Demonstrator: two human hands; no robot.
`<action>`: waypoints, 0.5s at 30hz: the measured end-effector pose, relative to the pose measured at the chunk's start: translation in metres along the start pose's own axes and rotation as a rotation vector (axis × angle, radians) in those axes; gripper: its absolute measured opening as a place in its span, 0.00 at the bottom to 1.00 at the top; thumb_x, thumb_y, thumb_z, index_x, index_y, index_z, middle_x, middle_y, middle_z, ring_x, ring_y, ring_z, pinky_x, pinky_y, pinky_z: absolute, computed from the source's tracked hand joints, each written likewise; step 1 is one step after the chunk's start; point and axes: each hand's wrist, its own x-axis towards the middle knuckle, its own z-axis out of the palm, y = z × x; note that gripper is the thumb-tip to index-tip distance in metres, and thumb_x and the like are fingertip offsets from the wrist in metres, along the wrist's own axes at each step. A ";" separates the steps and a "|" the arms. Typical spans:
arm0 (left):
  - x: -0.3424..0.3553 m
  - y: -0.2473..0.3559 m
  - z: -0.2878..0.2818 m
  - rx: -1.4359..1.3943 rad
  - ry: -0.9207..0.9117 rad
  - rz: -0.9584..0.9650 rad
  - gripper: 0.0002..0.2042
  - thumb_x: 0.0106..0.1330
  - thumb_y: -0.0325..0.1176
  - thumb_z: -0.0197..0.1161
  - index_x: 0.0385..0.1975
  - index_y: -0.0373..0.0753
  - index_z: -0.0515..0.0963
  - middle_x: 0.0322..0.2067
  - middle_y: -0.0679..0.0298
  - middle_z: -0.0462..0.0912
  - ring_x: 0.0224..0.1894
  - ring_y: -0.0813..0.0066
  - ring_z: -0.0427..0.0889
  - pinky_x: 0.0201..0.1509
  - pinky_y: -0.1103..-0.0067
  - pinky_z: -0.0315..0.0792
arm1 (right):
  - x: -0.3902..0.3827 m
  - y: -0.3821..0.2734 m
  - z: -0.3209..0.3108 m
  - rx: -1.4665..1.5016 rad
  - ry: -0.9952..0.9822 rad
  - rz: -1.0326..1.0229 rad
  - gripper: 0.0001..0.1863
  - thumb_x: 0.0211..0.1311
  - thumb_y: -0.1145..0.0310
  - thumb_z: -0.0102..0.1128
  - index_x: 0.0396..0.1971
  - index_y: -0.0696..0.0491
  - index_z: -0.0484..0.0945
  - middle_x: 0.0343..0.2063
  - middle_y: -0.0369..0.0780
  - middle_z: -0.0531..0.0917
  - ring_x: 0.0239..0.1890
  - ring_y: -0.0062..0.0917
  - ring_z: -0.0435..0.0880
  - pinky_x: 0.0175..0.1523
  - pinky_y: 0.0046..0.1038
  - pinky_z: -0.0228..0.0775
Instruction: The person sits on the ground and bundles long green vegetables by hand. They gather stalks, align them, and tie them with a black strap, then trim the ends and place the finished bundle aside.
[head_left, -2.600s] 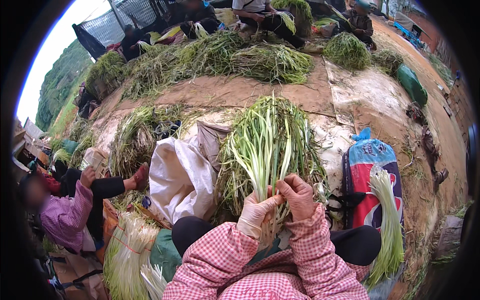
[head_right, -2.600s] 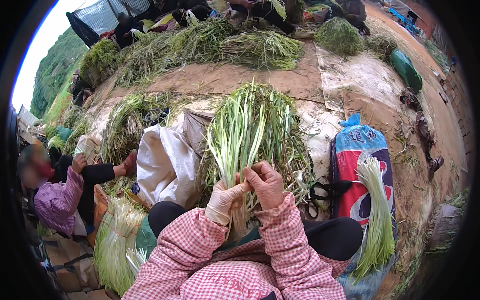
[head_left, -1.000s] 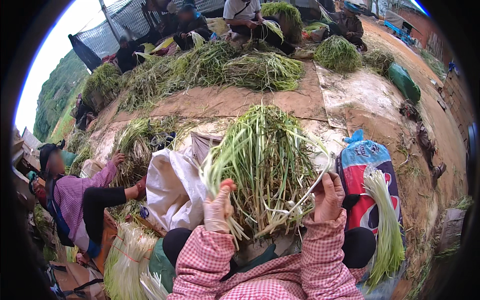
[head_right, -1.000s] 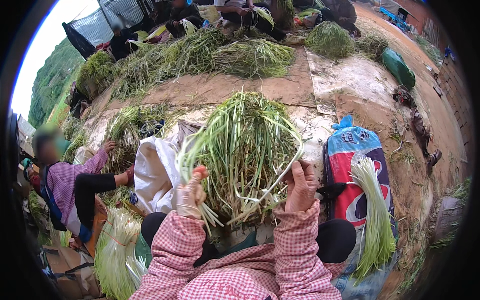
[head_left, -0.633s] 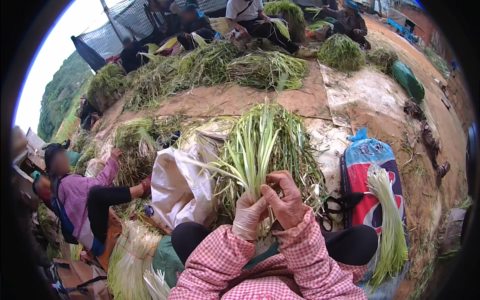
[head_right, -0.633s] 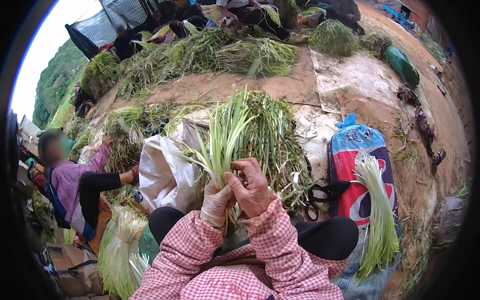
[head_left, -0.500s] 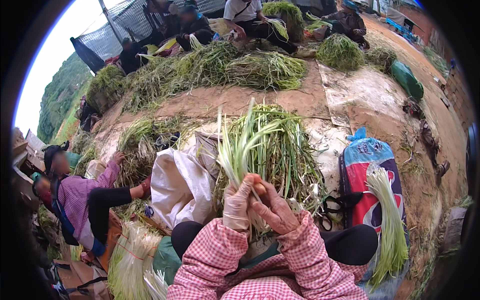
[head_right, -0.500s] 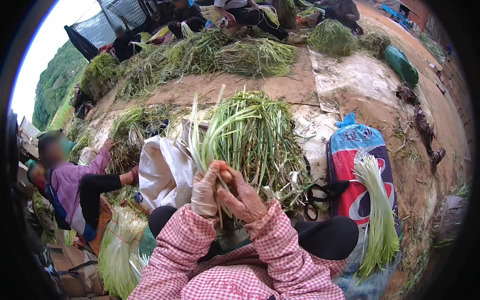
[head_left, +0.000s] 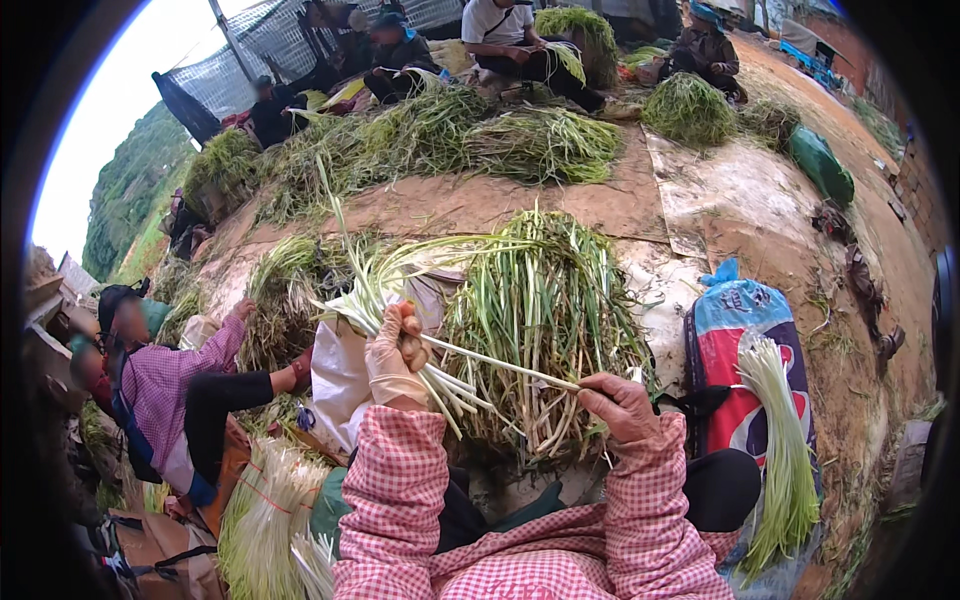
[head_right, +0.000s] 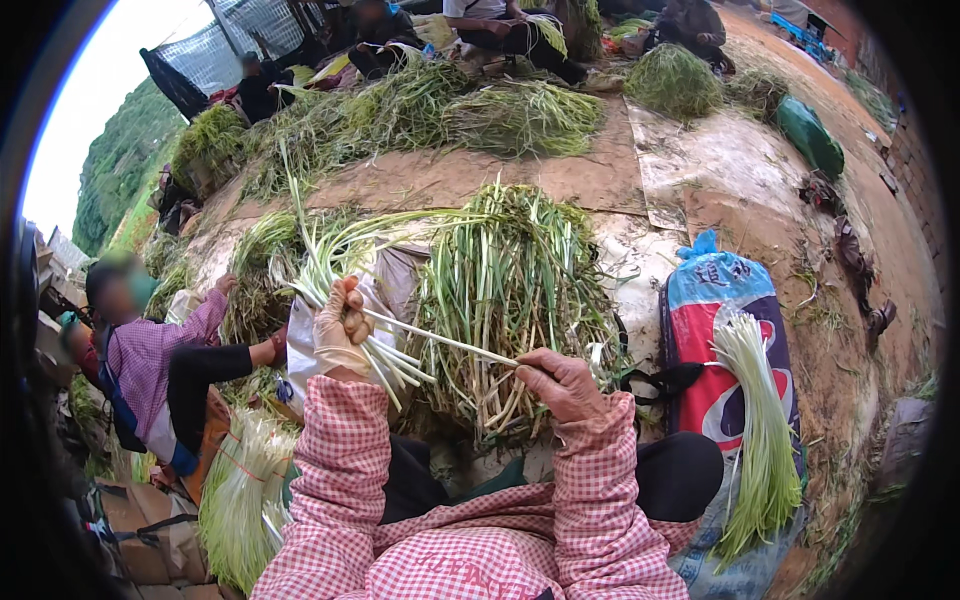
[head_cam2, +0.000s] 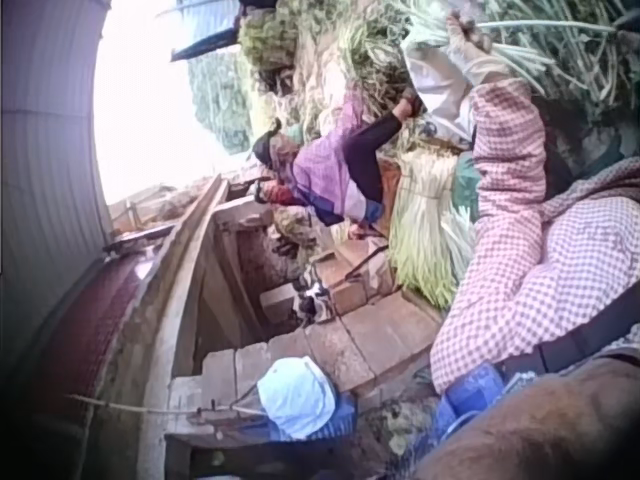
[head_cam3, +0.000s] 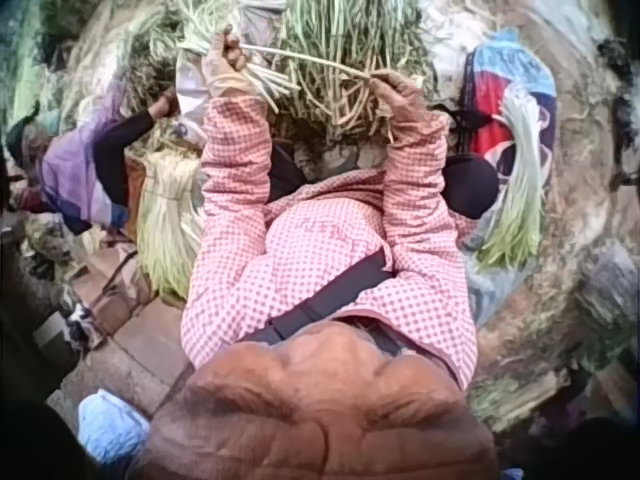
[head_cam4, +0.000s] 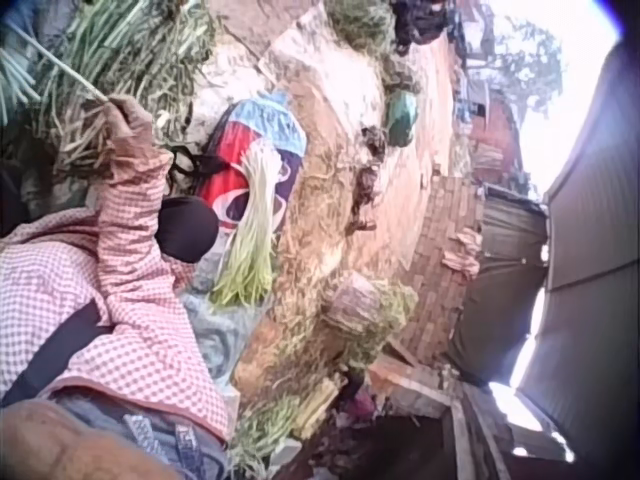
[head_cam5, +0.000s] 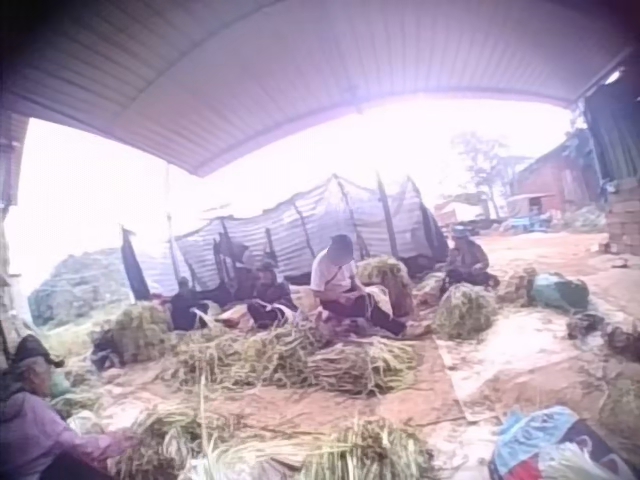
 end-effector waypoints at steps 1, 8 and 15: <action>0.003 0.001 -0.006 -0.029 0.035 -0.010 0.11 0.62 0.39 0.58 0.31 0.36 0.75 0.18 0.68 0.74 0.09 0.90 0.57 0.08 0.89 0.49 | 0.000 0.004 -0.002 -0.016 0.015 0.001 0.10 0.57 0.73 0.57 0.38 0.60 0.77 0.27 0.32 0.78 0.30 0.13 0.72 0.36 0.16 0.65; 0.019 0.044 -0.061 -0.119 0.159 0.154 0.12 0.63 0.44 0.55 0.35 0.41 0.75 0.18 0.77 0.70 0.08 0.92 0.49 0.07 0.89 0.42 | 0.007 0.037 -0.037 -0.946 0.530 -0.146 0.23 0.49 0.70 0.60 0.48 0.57 0.72 0.37 0.44 0.75 0.40 0.35 0.76 0.44 0.32 0.67; -0.012 0.005 -0.034 -0.163 0.119 0.024 0.12 0.60 0.43 0.60 0.34 0.40 0.74 0.20 0.73 0.73 0.10 0.92 0.58 0.10 0.91 0.48 | 0.016 -0.037 0.054 -0.449 0.340 -0.433 0.24 0.62 0.55 0.51 0.52 0.56 0.67 0.44 0.46 0.71 0.46 0.32 0.71 0.51 0.36 0.67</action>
